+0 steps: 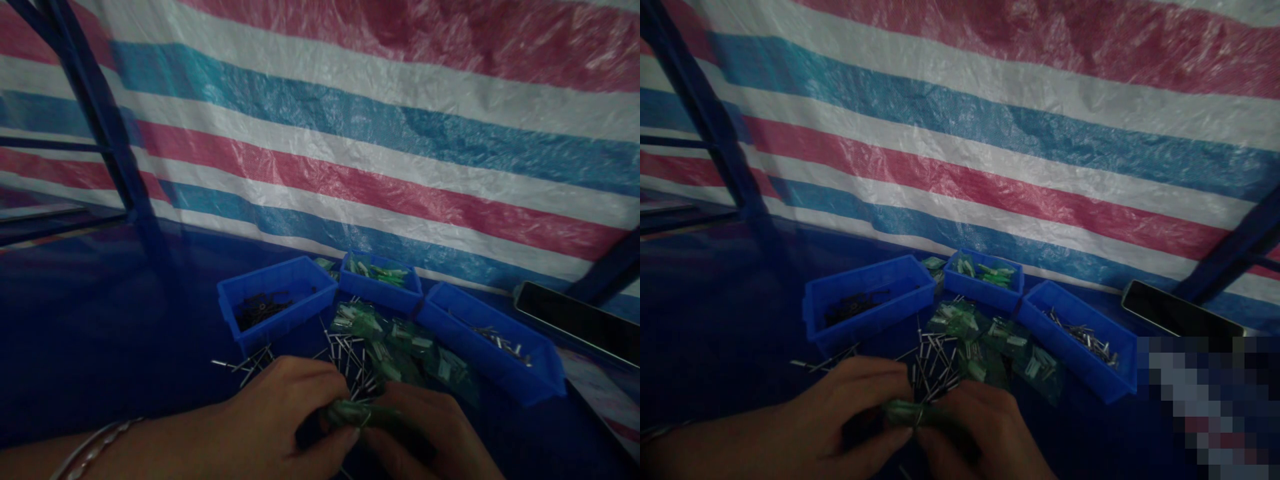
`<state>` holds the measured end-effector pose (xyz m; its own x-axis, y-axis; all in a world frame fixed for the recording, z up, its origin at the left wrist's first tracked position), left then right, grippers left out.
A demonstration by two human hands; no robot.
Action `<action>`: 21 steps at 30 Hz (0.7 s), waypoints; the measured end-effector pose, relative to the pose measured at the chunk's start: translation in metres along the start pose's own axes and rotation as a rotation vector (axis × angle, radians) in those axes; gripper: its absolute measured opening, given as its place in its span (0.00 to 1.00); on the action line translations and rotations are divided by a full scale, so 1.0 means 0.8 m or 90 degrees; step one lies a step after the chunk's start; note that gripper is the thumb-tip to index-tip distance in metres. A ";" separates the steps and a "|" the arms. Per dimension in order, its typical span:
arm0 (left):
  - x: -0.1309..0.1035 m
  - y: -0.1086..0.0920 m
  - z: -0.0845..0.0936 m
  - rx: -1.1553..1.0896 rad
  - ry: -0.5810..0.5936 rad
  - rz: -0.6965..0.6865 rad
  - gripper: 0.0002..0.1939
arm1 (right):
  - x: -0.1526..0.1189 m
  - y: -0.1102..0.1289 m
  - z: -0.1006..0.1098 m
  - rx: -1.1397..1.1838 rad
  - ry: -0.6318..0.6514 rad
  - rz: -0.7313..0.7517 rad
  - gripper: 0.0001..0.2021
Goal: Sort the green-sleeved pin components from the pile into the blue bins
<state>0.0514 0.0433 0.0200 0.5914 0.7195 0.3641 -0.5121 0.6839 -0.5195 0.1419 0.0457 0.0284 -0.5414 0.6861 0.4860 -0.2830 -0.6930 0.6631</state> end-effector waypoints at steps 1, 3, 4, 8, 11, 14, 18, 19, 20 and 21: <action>0.000 0.000 0.000 0.001 -0.003 0.000 0.07 | 0.000 0.000 0.001 -0.001 -0.006 0.000 0.08; -0.001 0.000 -0.001 -0.001 -0.009 -0.002 0.06 | 0.000 -0.001 0.004 -0.009 -0.016 -0.006 0.08; -0.001 0.000 -0.001 -0.001 -0.013 -0.001 0.06 | -0.001 -0.002 0.004 -0.014 -0.017 -0.013 0.08; -0.001 0.002 -0.002 0.003 -0.023 -0.002 0.06 | -0.002 -0.006 0.001 -0.017 -0.005 -0.036 0.08; -0.002 0.003 -0.002 0.006 -0.015 0.008 0.06 | -0.002 -0.008 0.001 -0.022 -0.019 -0.032 0.09; -0.002 0.002 -0.002 0.004 -0.020 0.006 0.06 | -0.004 -0.011 0.001 -0.037 -0.032 -0.025 0.08; -0.002 0.001 -0.004 0.001 -0.027 -0.001 0.05 | -0.006 -0.012 0.000 -0.054 -0.039 -0.023 0.09; -0.002 0.002 -0.003 0.002 -0.032 0.002 0.05 | -0.007 -0.012 0.000 -0.053 -0.035 -0.028 0.09; -0.001 0.003 -0.003 0.001 -0.036 0.003 0.05 | -0.006 -0.013 -0.001 -0.050 -0.029 -0.036 0.09; 0.000 0.003 -0.002 0.000 -0.041 0.003 0.06 | -0.006 -0.013 -0.001 -0.046 -0.023 -0.040 0.09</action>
<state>0.0514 0.0451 0.0174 0.5482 0.7285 0.4108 -0.5142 0.6810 -0.5215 0.1470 0.0494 0.0188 -0.4925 0.7353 0.4656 -0.3721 -0.6615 0.6511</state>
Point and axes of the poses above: each hand's wrist, its own x-axis towards the middle knuckle, its own z-axis out of the back of the hand, y = z × x, the point moved 8 cm from there along x, towards the middle knuckle, and after that the axes turned 8 degrees about -y, right-handed, at the moved point
